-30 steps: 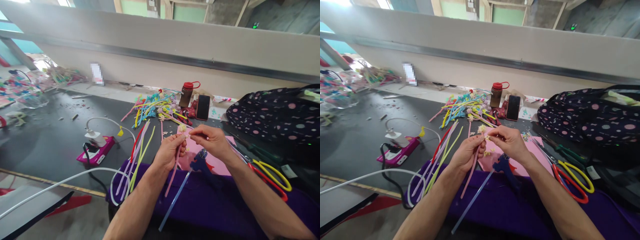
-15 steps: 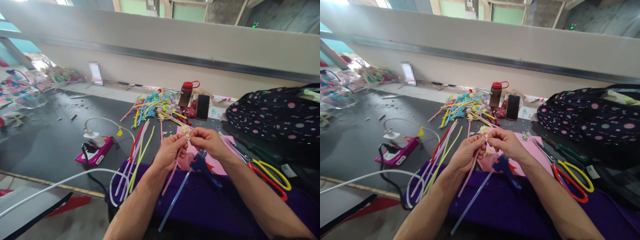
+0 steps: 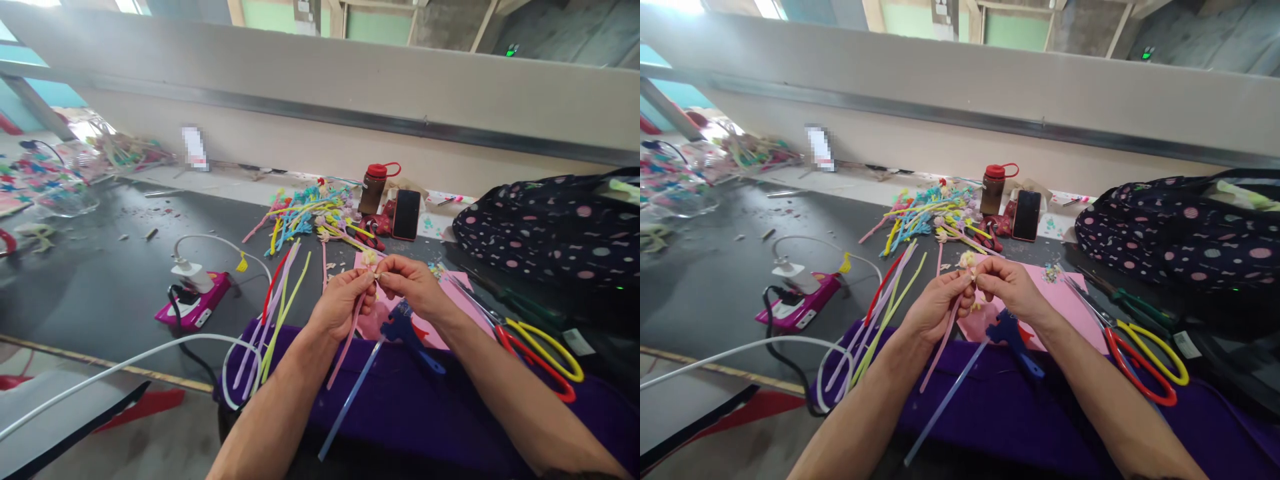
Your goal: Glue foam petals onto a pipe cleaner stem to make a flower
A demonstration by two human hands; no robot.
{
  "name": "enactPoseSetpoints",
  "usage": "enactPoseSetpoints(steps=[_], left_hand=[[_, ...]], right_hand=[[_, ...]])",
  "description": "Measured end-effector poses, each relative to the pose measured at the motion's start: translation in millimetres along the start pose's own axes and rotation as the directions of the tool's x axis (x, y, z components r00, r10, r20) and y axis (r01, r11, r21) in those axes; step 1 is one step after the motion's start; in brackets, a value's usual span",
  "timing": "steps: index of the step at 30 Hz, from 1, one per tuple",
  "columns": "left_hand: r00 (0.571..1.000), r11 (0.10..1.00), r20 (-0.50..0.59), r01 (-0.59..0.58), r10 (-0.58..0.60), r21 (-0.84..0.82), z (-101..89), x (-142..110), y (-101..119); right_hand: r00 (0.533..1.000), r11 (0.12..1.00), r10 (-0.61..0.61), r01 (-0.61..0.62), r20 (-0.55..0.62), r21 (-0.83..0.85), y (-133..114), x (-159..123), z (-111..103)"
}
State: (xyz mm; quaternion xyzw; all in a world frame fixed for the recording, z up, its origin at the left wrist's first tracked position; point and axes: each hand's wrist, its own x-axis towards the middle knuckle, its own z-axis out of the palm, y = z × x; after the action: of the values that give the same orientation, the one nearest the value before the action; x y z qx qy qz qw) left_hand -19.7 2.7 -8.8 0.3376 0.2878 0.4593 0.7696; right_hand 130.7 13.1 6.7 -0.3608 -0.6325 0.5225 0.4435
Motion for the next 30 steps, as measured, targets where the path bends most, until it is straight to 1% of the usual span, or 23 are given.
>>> enactPoseSetpoints(steps=[2,4,7,9,14,19,22,24,26,28,30], left_hand=[[0.999,1.0,-0.019,-0.026,0.026,-0.014,-0.8,0.2,0.2],[0.998,0.999,-0.038,-0.042,0.041,-0.02,-1.1,0.0,0.8],[0.998,0.999,-0.057,-0.042,0.042,-0.007,-0.4,-0.6,2.0],[0.997,0.999,-0.062,-0.04,0.041,0.008,0.4,-1.1,2.5],[0.998,0.999,-0.054,-0.037,0.037,0.017,2.3,-1.6,2.8],[0.999,0.999,-0.029,-0.015,0.016,0.031,2.1,-1.2,1.1],[1.0,1.0,-0.031,0.004,-0.003,0.019,1.1,-0.2,0.6],[0.999,1.0,-0.038,0.028,-0.028,-0.005,0.6,0.4,1.3],[0.998,0.999,-0.043,0.041,-0.042,-0.027,0.4,0.6,2.7],[0.998,0.998,-0.048,0.044,-0.046,-0.041,0.5,0.5,4.0],[0.997,0.997,-0.053,0.06,-0.063,-0.052,0.8,0.2,4.6]], right_hand=[[1.0,1.0,-0.002,0.002,-0.026,-0.018,-1.1,0.8,1.6],[0.999,1.0,0.005,-0.005,-0.033,0.001,-2.0,1.4,2.0],[0.999,0.998,0.028,-0.027,-0.031,0.055,-2.0,2.1,1.7],[0.999,0.998,0.035,-0.033,-0.033,0.054,-1.8,2.3,1.8],[0.999,0.999,0.034,-0.035,-0.01,-0.017,-3.3,1.4,2.0],[0.999,1.0,0.024,-0.024,0.037,0.005,-1.8,0.4,-0.3],[0.999,0.999,0.011,-0.01,0.034,-0.045,-2.8,0.5,-1.1],[0.999,0.989,-0.036,0.034,-0.01,-0.143,-5.7,0.1,-1.5],[0.987,0.949,-0.148,0.127,-0.055,-0.289,-9.4,-1.0,-2.4],[0.959,0.866,-0.28,0.233,-0.042,-0.443,-12.6,-2.4,-3.5],[0.926,0.769,-0.376,0.322,0.017,-0.551,-14.5,-3.6,-4.4]])
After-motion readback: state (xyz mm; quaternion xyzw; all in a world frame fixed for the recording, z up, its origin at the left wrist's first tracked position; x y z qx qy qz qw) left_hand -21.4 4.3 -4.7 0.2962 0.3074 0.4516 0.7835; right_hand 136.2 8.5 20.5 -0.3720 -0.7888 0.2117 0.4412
